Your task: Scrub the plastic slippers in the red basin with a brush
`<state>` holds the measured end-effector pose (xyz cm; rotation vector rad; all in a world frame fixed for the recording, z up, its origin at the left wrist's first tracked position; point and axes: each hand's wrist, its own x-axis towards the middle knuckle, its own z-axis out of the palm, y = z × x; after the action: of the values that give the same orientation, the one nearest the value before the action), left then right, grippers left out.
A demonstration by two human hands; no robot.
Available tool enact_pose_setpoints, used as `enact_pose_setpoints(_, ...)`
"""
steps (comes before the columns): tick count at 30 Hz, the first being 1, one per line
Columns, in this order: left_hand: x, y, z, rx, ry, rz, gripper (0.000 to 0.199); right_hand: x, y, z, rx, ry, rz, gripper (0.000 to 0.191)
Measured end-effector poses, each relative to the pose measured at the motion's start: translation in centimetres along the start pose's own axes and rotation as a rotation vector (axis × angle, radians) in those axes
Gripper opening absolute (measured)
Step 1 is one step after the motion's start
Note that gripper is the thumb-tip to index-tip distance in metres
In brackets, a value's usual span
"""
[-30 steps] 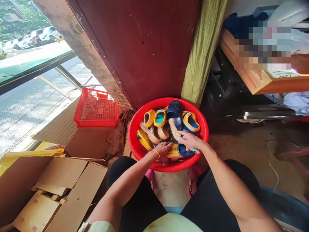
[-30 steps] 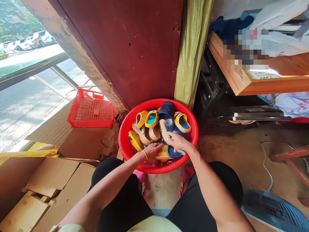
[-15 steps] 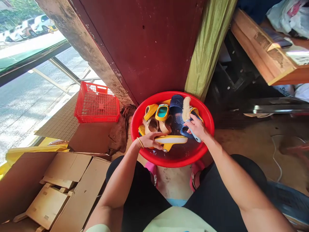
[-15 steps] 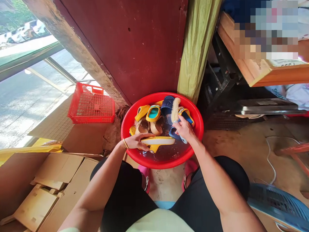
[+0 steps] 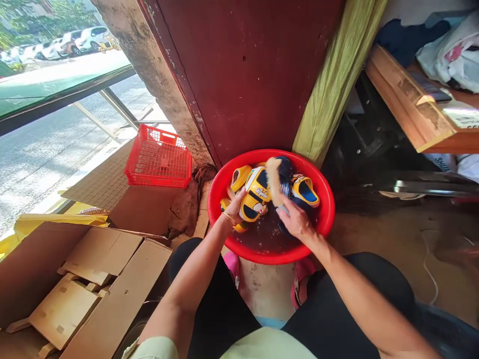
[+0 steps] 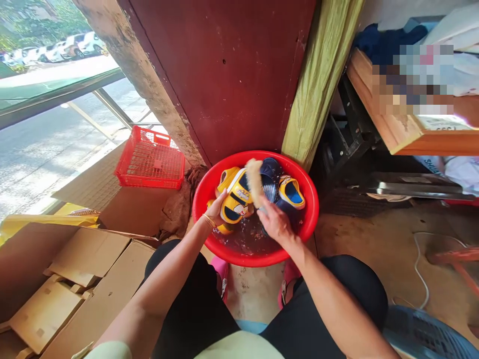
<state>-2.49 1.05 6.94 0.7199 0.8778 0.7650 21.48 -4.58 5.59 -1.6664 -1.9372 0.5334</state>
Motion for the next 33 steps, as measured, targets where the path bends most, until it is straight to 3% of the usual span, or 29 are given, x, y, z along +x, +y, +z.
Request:
enact_pose_setpoints(2, 0.3, -0.1, -0.4, -0.072, -0.018, -0.034, 0.073, -0.1, -0.2, -0.3, -0.189, -0.078, -0.079, 0.056)
enact_pose_setpoints(5, 0.1, 0.0, -1.0, -0.163, -0.102, -0.072, 0.07, 0.5, 0.6, -1.4, -0.417, -0.102, -0.014, 0.053)
enact_pose_setpoints(8, -0.3, -0.2, -0.9, -0.224, -0.137, -0.076, 0.067, 0.8, 1.1, -2.2, -0.464, -0.054, -0.01, 0.054)
enact_pose_setpoints(12, -0.6, -0.8, -0.3, -0.172, -0.111, -0.112, 0.065, 0.6, 0.5, -2.1, -0.469, -0.064, -0.148, 0.052)
enact_pose_setpoints(15, -0.5, -1.2, 0.0, -0.095, -0.103, -0.113, 0.065, 0.9, 0.8, -2.5, -0.501, -0.069, -0.049, 0.054)
enact_pose_setpoints(18, -0.1, -1.6, 0.1, 0.024, -0.037, -0.031, 0.065, 1.0, 1.1, -3.3, -0.506, -0.018, 0.082, 0.055)
enact_pose_setpoints(23, 0.1, -2.0, 0.8, 0.336, 0.127, 0.18, 0.047, -0.2, -0.4, -2.7, -0.481, -0.095, -0.211, 0.057)
enact_pose_setpoints(25, -0.4, -1.6, 1.2, 0.405, 0.15, 0.232, 0.048, 0.0, -0.2, -2.6, -0.485, -0.088, -0.191, 0.058)
enact_pose_setpoints(29, -1.7, -0.2, 1.7, 0.415, 0.109, 0.185, 0.058, 1.4, 2.1, -3.5, -0.354, 0.083, 0.074, 0.057)
enact_pose_setpoints(33, -2.1, 0.4, 1.5, 0.315, 0.013, 0.058, 0.056, 1.7, 1.7, -3.3, 0.119, 0.211, 0.054, 0.08)
